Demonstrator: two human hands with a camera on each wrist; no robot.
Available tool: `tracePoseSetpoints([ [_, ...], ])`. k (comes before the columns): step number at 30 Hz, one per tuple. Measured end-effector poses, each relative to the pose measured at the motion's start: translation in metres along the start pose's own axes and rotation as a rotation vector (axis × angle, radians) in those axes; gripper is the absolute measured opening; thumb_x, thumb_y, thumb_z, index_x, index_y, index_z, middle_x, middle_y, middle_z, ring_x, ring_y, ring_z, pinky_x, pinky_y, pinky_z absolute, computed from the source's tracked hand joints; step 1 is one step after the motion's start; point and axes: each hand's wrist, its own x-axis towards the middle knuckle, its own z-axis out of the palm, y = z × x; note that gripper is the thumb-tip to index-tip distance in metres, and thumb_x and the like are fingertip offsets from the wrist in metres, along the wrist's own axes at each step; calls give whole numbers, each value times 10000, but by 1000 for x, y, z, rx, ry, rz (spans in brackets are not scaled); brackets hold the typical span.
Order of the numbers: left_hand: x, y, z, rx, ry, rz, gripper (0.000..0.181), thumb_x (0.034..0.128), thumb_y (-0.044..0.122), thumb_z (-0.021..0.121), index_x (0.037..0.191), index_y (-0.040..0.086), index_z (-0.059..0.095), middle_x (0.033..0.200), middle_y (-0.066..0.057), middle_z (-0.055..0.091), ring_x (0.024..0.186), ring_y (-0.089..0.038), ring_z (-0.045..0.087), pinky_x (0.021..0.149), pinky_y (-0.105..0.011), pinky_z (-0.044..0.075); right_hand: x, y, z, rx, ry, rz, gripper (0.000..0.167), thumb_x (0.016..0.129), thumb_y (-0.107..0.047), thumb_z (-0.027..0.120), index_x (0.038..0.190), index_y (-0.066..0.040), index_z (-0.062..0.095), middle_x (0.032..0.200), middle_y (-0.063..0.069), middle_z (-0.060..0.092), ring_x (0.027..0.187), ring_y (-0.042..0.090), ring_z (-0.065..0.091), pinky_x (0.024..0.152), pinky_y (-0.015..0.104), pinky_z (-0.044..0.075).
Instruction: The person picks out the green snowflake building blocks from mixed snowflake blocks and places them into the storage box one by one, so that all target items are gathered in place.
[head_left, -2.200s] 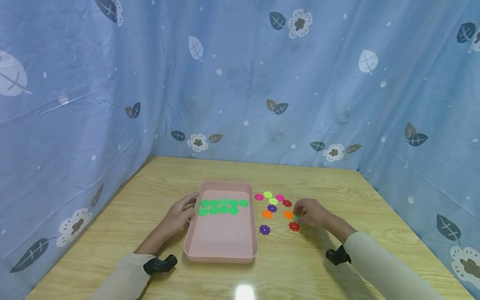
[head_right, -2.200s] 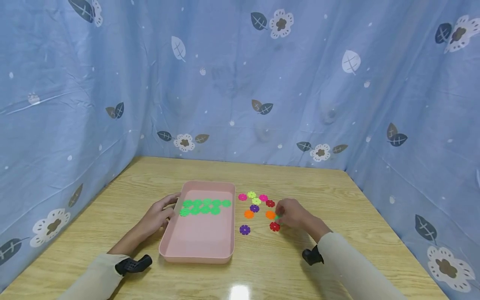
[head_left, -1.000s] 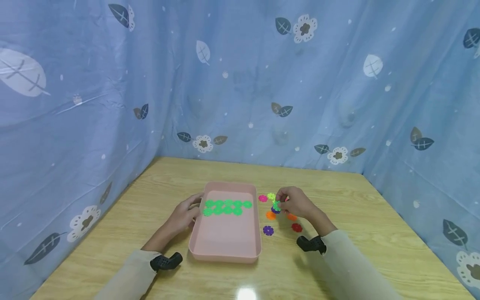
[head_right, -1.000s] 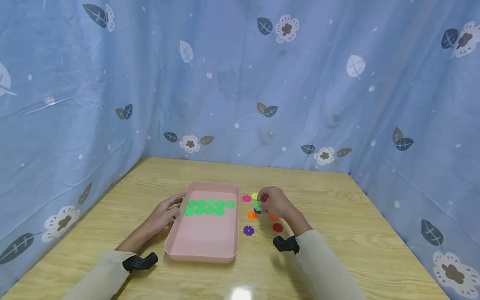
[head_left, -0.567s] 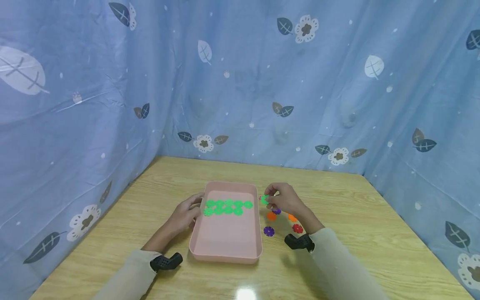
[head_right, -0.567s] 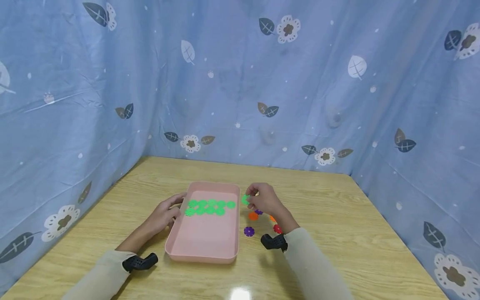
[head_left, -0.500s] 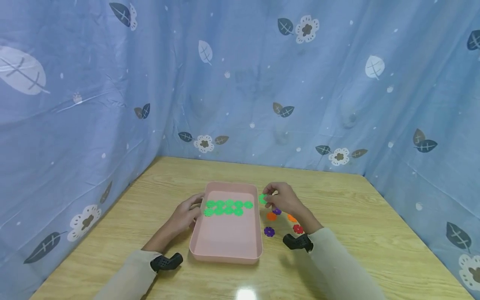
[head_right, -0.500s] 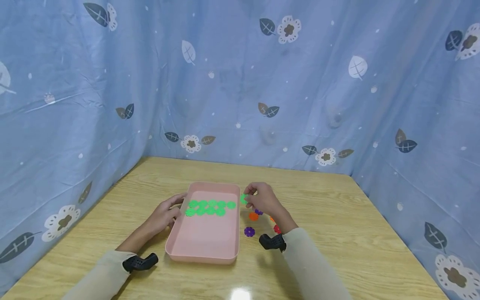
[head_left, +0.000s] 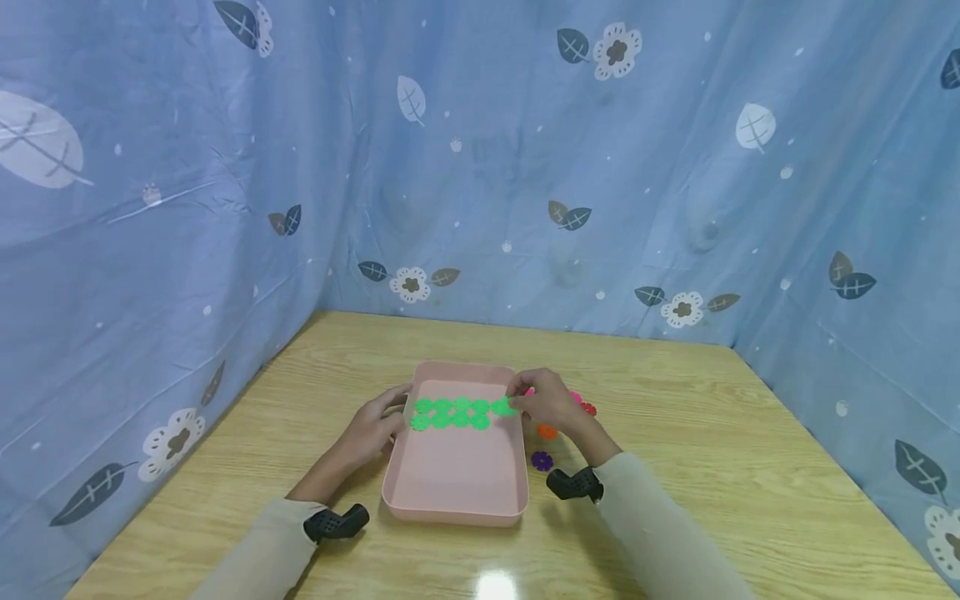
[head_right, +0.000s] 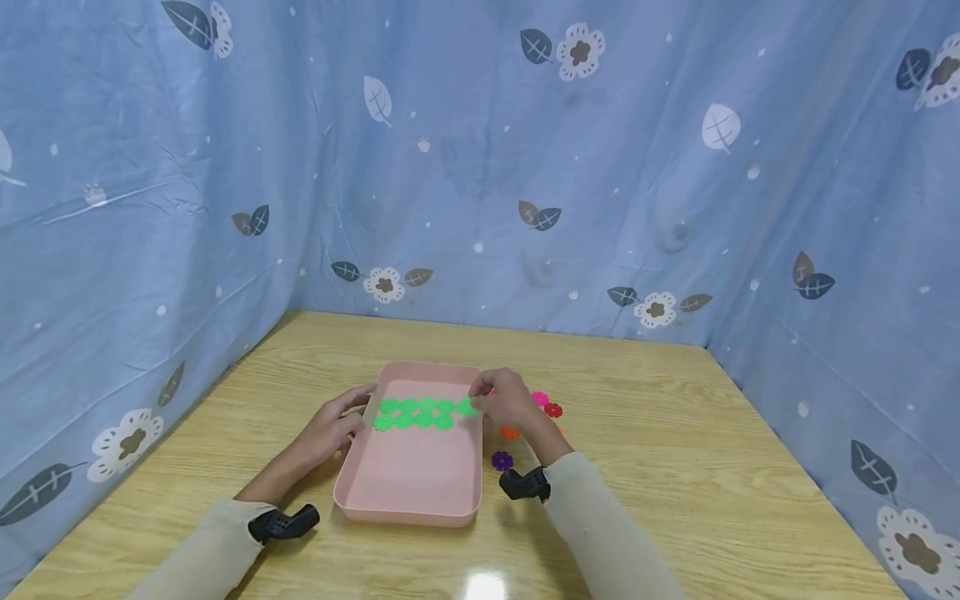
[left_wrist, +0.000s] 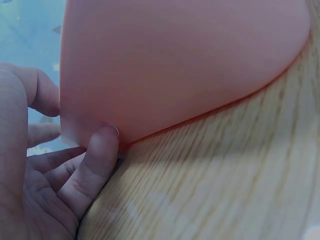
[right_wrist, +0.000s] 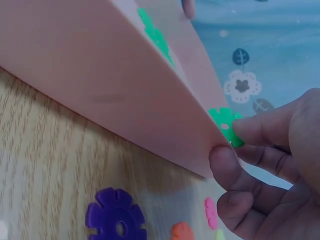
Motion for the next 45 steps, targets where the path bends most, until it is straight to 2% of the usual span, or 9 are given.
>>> tracePoseSetpoints([
  [4, -1, 1, 0, 6, 3, 4, 662, 918, 83, 473, 1570, 104, 362, 1517, -216, 453, 827, -250, 670, 555, -323, 551, 1, -2, 3, -8, -19, -14, 52, 927, 0, 667, 934, 32, 707, 832, 68, 637, 582, 165, 574, 563, 347, 557],
  [10, -1, 1, -2, -5, -9, 13, 666, 920, 72, 467, 1576, 105, 354, 1517, -224, 442, 841, -258, 674, 549, -323, 557, 3, -4, 7, -113, -39, -79, 57, 909, -4, 670, 921, 10, 725, 833, 23, 646, 810, 182, 557, 634, 303, 507],
  [17, 1, -1, -2, -15, -21, 3, 649, 936, 65, 462, 1575, 96, 350, 1522, -229, 437, 758, -255, 657, 511, -301, 522, 7, 1, 15, -221, -70, -82, 33, 897, 3, 692, 908, -12, 720, 839, 7, 666, 747, 153, 577, 658, 306, 514],
  [22, 1, 0, -2, -19, -13, -3, 653, 927, 62, 466, 1570, 97, 359, 1520, -217, 447, 751, -248, 656, 510, -305, 521, 6, -1, 21, -280, -76, -84, 71, 883, 16, 696, 858, -48, 712, 841, 28, 670, 785, 163, 611, 685, 325, 538],
  [27, 0, 1, -1, -20, -10, -8, 649, 932, 67, 464, 1572, 105, 360, 1518, -206, 454, 730, -250, 652, 505, -300, 515, 8, 1, 24, -381, -67, -121, 102, 881, 6, 686, 846, -82, 726, 843, 28, 688, 787, 149, 626, 704, 337, 551],
  [31, 0, 2, -1, -10, -5, -7, 644, 937, 79, 464, 1572, 108, 362, 1516, -205, 455, 733, -246, 653, 510, -303, 520, 8, 2, 25, -407, -61, -136, 98, 876, 14, 682, 859, -70, 731, 847, 41, 696, 775, 164, 629, 713, 358, 558],
  [36, 0, 3, -1, -7, -1, -6, 638, 942, 84, 465, 1571, 109, 364, 1516, -205, 455, 762, -247, 660, 529, -315, 536, 9, 2, 25, -420, -36, -110, 98, 863, 25, 686, 869, -68, 715, 894, 54, 698, 829, 180, 642, 734, 367, 561],
  [45, 0, 2, 0, -11, 5, -3, 635, 941, 78, 467, 1568, 112, 371, 1508, -200, 463, 805, -251, 667, 556, -335, 555, 9, 1, 26, -449, -13, -84, 124, 794, -4, 763, 817, -90, 677, 848, 23, 674, 741, 153, 577, 696, 348, 534],
])
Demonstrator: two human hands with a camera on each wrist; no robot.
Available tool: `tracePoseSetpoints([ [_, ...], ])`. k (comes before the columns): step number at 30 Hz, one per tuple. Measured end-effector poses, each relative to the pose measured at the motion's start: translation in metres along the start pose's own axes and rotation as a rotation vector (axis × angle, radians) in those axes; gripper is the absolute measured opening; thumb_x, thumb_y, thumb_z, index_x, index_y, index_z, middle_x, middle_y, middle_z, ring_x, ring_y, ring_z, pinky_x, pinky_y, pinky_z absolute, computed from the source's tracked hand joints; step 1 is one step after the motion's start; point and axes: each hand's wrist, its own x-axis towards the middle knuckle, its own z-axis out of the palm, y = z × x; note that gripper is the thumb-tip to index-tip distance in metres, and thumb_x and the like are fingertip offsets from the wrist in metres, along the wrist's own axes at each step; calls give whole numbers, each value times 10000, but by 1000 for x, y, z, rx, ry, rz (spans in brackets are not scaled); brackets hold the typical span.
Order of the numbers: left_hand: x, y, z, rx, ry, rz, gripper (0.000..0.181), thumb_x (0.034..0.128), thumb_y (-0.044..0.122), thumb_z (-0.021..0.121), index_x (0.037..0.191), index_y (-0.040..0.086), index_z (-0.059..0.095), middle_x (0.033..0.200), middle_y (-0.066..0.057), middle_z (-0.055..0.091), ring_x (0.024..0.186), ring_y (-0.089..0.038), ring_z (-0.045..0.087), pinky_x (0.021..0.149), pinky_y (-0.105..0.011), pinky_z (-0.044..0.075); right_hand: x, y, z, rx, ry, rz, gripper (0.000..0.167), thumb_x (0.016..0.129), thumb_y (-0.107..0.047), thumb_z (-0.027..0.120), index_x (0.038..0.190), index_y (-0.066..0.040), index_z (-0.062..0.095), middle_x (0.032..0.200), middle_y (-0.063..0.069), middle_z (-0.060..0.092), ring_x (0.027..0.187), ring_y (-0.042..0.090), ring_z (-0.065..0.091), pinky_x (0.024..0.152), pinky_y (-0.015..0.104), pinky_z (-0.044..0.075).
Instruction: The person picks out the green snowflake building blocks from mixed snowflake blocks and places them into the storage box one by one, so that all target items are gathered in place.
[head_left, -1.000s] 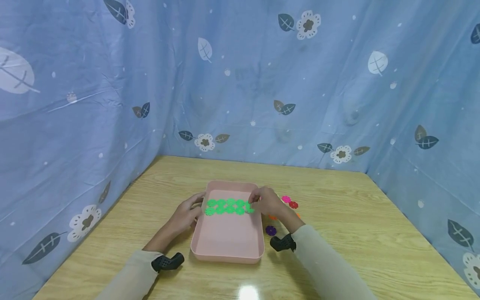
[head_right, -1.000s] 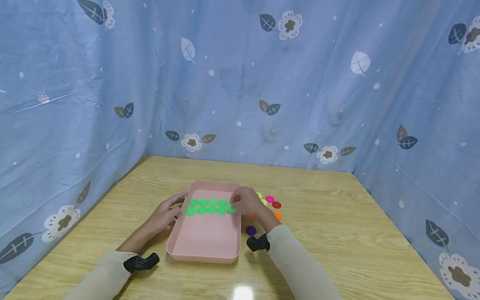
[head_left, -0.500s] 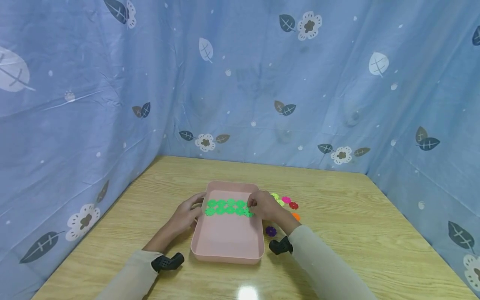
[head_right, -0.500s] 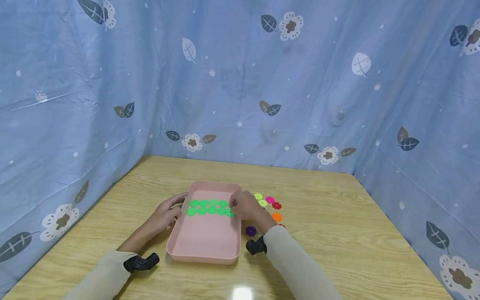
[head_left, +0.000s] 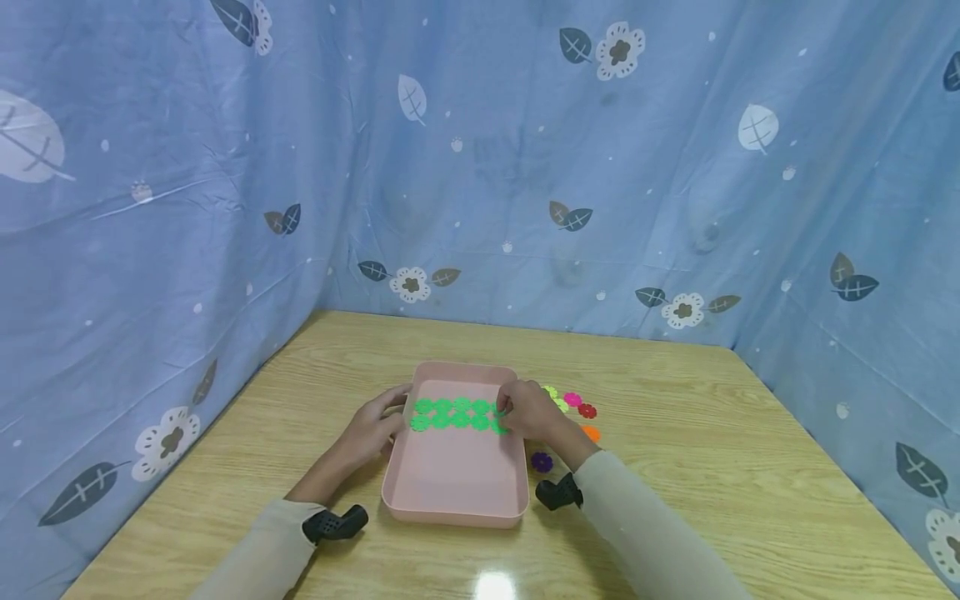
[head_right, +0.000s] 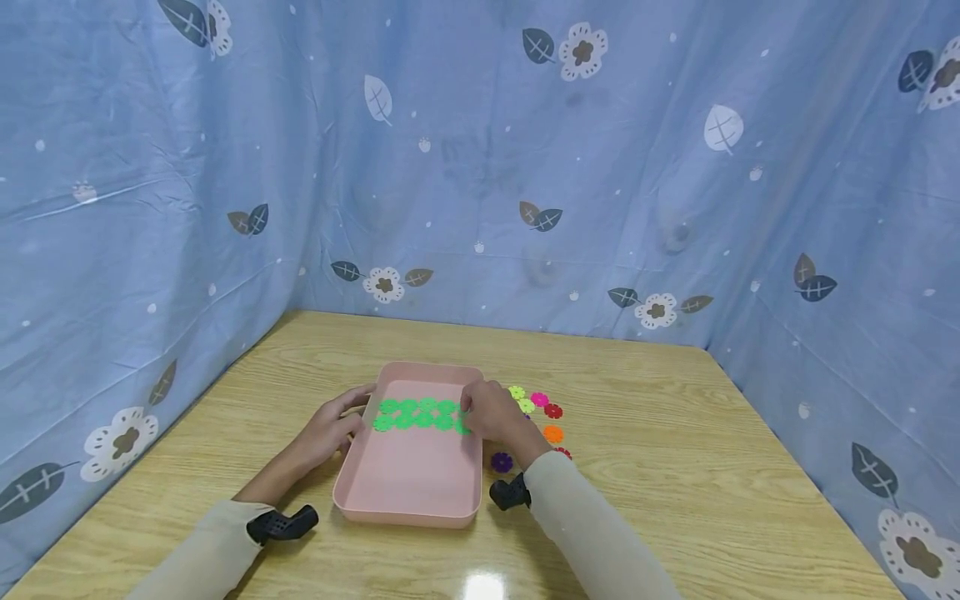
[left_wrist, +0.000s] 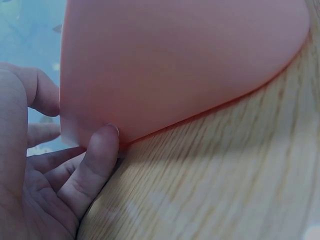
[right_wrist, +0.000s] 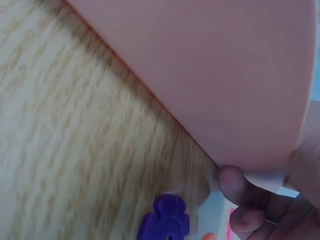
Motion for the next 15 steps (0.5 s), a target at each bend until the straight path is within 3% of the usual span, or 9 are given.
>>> tracePoseSetpoints([
  [8, -2, 1, -2, 20, -18, 7, 649, 935, 82, 469, 1573, 103, 357, 1522, -230, 436, 769, -239, 656, 543, -330, 545, 0, -5, -1, -28, 26, 30, 133, 785, 2, 764, 803, -83, 663, 842, 19, 654, 742, 177, 562, 679, 346, 524],
  [15, -3, 4, -8, 43, 3, 13, 646, 940, 86, 470, 1575, 113, 359, 1513, -206, 449, 794, -239, 655, 549, -326, 543, 6, -10, 0, -53, 45, 61, 141, 815, -59, 807, 812, -100, 671, 872, 12, 662, 757, 185, 575, 688, 357, 532],
])
